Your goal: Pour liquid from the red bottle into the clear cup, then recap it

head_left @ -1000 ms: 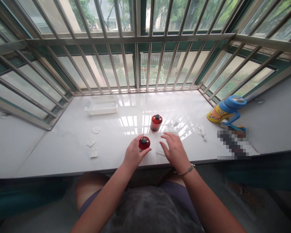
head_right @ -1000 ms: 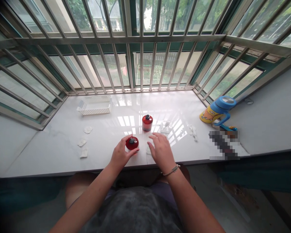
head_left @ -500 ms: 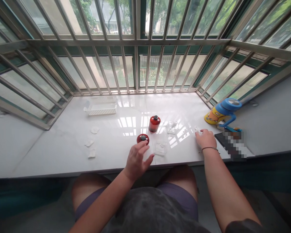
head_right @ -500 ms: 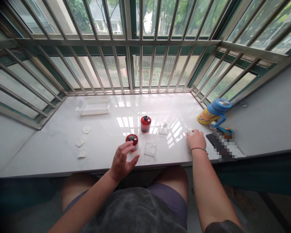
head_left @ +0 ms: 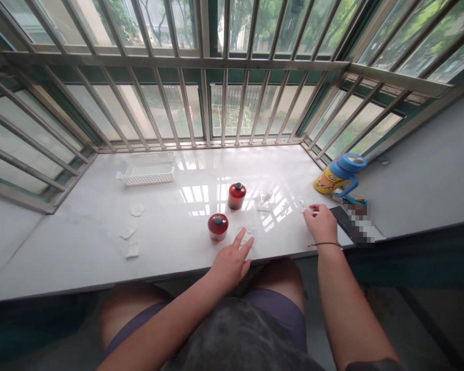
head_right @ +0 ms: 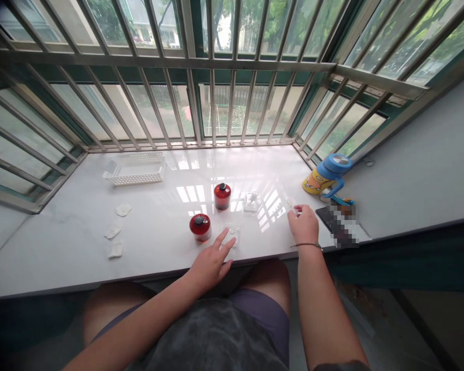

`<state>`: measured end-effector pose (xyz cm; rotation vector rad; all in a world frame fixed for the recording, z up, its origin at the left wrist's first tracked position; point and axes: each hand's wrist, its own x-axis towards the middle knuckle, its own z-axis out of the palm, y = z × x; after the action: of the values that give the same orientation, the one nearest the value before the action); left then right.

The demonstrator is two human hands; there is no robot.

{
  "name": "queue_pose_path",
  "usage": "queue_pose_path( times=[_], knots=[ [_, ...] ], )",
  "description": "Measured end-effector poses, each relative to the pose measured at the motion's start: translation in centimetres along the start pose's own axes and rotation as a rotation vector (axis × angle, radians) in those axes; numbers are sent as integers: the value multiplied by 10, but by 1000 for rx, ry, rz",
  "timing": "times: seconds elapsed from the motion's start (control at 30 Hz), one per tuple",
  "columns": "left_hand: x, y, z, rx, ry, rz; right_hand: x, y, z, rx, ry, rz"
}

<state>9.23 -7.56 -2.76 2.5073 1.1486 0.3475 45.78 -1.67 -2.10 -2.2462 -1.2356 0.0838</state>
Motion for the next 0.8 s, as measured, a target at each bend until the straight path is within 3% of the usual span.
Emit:
queue_pose_path(
  times=[0.17, 0.4, 0.63, 0.8],
  knots=[
    [-1, -1, 11, -6, 19, -27, -54, -58, -28, 193, -129, -232],
    [2, 0, 16, -34, 61, -69, -107, -117, -53, 338, -338, -409],
    [2, 4, 15, 23, 25, -79, -114, -128, -37, 354, -396, -494],
    [1, 3, 13, 20, 8, -65, -117, -128, -7, 345, -431, -542]
  ],
)
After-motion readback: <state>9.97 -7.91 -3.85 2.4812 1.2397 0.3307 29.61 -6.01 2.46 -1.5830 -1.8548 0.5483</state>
